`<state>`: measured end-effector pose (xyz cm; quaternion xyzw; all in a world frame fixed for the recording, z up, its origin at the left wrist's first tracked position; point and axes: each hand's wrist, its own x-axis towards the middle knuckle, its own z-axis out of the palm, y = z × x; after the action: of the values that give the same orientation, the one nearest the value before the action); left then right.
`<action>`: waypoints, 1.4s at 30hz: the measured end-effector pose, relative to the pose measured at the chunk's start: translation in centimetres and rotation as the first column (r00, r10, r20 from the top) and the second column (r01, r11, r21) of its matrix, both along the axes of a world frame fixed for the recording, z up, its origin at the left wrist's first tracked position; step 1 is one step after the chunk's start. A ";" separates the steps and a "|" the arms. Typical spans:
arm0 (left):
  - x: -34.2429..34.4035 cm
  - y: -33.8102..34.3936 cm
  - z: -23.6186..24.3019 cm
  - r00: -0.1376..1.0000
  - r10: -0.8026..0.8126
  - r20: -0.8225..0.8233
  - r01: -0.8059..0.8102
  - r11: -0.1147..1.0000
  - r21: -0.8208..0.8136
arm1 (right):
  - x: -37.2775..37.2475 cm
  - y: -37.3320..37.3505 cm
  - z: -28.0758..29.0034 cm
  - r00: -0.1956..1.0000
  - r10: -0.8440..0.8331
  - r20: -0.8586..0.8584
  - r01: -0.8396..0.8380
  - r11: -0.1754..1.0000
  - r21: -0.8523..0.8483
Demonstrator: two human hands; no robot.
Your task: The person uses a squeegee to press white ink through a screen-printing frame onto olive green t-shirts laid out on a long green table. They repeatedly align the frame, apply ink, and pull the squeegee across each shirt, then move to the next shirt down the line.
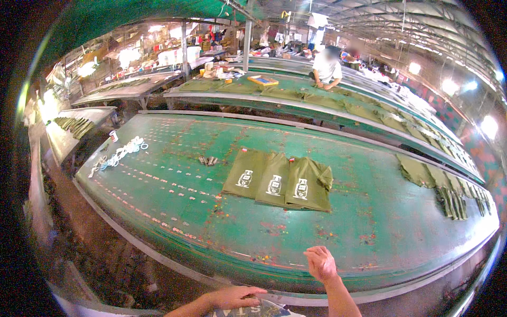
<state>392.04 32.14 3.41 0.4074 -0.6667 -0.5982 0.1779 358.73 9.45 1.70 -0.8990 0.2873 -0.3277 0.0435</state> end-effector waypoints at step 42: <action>33.2 -0.4 -1.8 0.978 -0.145 -0.150 0.173 0.966 0.190 | 40.6 10.5 -1.4 0.996 0.076 0.051 -0.086 0.966 0.244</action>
<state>425.27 31.76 1.64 0.3271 -0.6196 -0.7013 0.1315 399.37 19.92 0.30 -0.8907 0.2878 -0.3061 0.1737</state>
